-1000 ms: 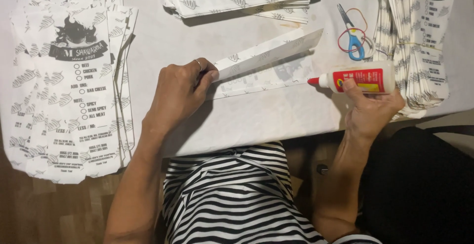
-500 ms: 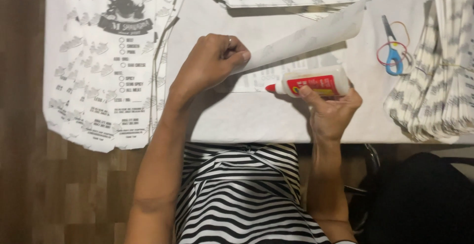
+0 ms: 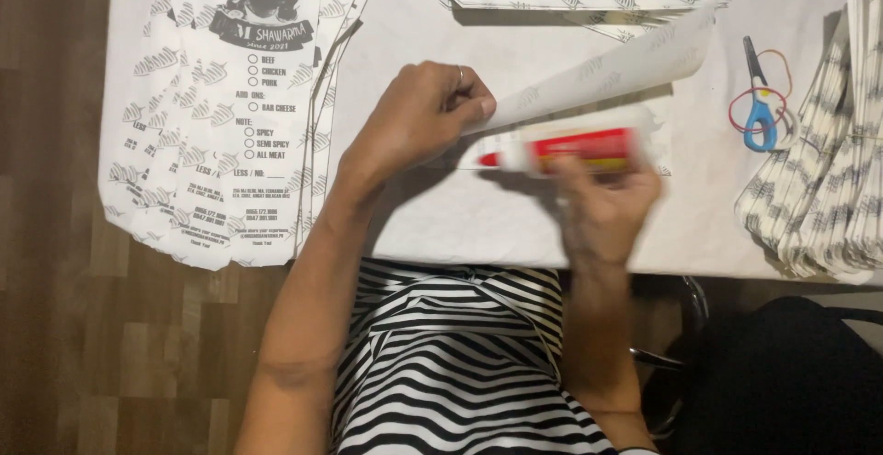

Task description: Manually assembling paper bags by applying glue to the edges and folding them into shape.

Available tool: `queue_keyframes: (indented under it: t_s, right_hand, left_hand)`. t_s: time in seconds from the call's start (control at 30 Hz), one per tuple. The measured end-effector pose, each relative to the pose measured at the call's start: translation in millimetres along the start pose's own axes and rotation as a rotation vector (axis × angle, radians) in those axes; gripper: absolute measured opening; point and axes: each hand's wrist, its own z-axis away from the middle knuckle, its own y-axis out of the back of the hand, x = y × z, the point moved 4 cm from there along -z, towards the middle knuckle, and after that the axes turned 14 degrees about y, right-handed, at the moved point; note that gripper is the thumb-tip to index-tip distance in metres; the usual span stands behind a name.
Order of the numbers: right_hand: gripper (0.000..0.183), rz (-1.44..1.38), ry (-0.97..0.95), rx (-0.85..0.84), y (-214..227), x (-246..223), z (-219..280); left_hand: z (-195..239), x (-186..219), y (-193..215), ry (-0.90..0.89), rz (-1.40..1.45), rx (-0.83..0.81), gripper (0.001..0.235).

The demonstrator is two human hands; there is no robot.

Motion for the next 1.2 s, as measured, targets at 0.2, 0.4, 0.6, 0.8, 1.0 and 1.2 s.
queue_keyframes:
  t_s: [0.2,0.4,0.6,0.8,1.0,1.2]
  right_hand:
    - [0.031,0.295,0.04,0.126,135.5,-74.0,-64.3]
    - [0.045,1.402,0.434,-0.274,166.7,-80.7,-61.7]
    - [0.045,0.765,0.034,-0.334,38.3,-54.3,-10.6]
    - [0.079,1.391,0.114,-1.179,-22.7,-54.1,1.0]
    - [0.047,1.506,0.311,-0.709,73.0,-79.4,-28.3]
    - [0.039,1.424,0.449,-0.638,66.8,-79.4,-33.1]
  left_hand:
    - [38.5,10.3,-21.1,-0.183,-0.4,0.026,0.03]
    - [62.6,13.9,-34.1,-0.434,-0.559,0.063,0.049]
    - [68.1,13.4,-39.1,-0.546,-0.583,0.109,0.049]
    - [67.5,4.8,-44.1,-0.553,-0.601,0.126,0.052]
    - [67.5,0.7,-53.3,-0.585,-0.638,0.191,0.05]
    - [68.1,-1.5,-95.1,-0.51,-0.856,0.169,0.104]
